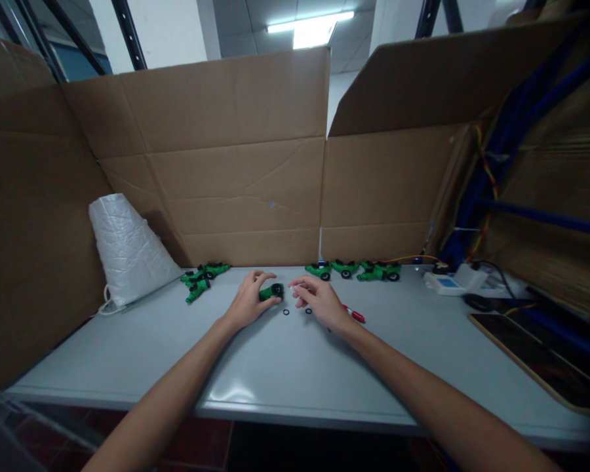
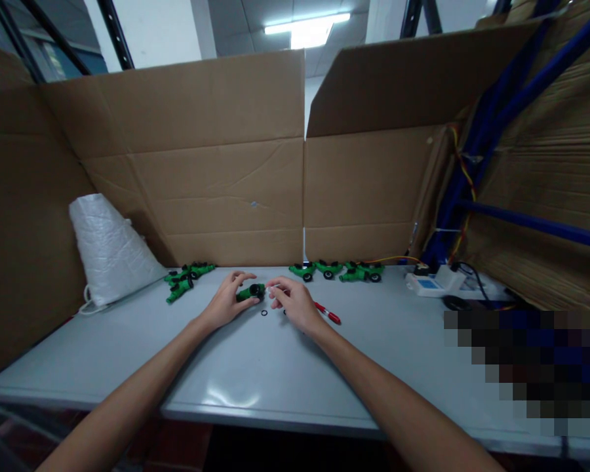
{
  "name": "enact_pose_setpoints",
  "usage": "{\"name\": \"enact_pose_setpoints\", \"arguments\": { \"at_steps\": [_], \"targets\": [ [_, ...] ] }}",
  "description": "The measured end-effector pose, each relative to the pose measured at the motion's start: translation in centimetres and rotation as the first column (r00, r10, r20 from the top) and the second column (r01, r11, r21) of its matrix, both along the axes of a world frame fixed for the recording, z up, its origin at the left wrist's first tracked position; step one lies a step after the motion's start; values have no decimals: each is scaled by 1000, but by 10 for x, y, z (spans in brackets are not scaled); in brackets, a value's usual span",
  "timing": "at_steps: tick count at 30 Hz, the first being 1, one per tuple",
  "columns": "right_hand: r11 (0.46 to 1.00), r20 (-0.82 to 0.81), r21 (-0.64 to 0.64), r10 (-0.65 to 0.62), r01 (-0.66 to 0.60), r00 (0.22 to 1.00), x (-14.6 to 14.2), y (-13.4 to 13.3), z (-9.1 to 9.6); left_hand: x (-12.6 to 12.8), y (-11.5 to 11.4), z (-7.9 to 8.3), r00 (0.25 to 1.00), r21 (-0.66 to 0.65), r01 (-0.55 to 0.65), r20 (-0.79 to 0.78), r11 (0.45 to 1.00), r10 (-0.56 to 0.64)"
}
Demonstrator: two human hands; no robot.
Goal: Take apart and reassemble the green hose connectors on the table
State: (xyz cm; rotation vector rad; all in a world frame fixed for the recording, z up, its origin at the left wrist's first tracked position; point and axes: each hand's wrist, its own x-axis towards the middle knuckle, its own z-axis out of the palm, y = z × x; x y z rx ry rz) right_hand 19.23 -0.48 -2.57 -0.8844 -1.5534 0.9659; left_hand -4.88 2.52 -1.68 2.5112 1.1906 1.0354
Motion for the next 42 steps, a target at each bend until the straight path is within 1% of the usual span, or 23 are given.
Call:
{"name": "enact_pose_setpoints", "arguments": {
  "at_steps": [7,12,20,28,32,38,42],
  "targets": [
    [998,45,27,-51,49,998,1,0,0,-1,-1,4,998,38,-12,-61,999,14],
    [996,80,77,-42,35,996,-1,2,-3,-1,-2,2,995,-4,4,-104,1000,-5],
    [978,173,185,-127,94,977,-2,2,-4,0,-4,1,995,-49,23,-97,999,-28],
    [981,191,178,-113,78,975,-1,-1,-3,-3,-1,-3,992,-33,-35,-124,999,30],
    [976,225,206,-111,64,968,-1,-1,-2,-3,0,-5,989,-21,-50,-141,999,47],
    [948,253,298,-193,114,948,1,-1,-3,-1,0,-7,980,-4,-55,-194,998,53],
    [930,281,339,-246,144,928,2,2,-5,-3,0,-4,981,-1,-79,-175,997,77]
  ]
}}
